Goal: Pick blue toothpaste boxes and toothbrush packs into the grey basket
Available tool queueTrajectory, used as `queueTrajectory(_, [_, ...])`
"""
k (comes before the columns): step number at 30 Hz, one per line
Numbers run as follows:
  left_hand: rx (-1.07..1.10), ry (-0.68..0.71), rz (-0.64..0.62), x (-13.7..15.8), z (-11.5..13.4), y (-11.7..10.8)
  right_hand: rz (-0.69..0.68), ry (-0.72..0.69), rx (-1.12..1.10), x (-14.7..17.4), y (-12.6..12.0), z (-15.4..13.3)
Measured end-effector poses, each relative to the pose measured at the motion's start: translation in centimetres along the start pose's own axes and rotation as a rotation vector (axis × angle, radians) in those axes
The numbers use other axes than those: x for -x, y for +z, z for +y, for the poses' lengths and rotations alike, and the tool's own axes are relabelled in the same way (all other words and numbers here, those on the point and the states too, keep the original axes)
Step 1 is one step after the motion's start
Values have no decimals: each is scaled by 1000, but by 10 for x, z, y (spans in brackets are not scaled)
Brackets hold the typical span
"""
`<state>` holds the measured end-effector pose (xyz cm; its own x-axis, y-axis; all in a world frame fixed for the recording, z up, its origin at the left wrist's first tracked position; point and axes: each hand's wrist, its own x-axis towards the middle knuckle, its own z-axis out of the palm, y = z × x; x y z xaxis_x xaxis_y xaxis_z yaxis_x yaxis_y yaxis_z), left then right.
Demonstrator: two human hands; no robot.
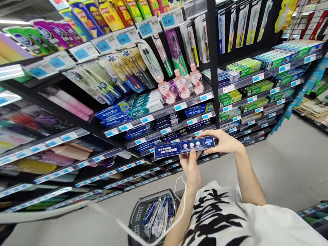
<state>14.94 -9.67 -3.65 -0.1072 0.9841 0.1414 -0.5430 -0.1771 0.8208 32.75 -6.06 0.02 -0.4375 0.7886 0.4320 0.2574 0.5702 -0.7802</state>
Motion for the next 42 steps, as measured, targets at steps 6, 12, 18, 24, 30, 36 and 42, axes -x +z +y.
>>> queueTrajectory(6, [-70,-21,-44,-1,-3,-2,117,140,-174,1,3,5])
queueTrajectory(12, [-123,-8,51,0,-8,-2,143,178,-189,0,4,8])
queueTrajectory(18, [-73,23,65,1,-4,1,172,210,-252,-3,8,8])
queueTrajectory(24, [-62,26,102,0,-5,-2,213,110,-164,-5,7,7])
queueTrajectory(30, [-73,31,109,-1,-4,-2,64,87,-170,0,5,4])
queueTrajectory(36, [-67,30,84,-1,-3,0,140,49,-99,-3,6,0])
queueTrajectory(42, [-42,20,66,-2,-4,-2,154,51,-88,-3,5,0])
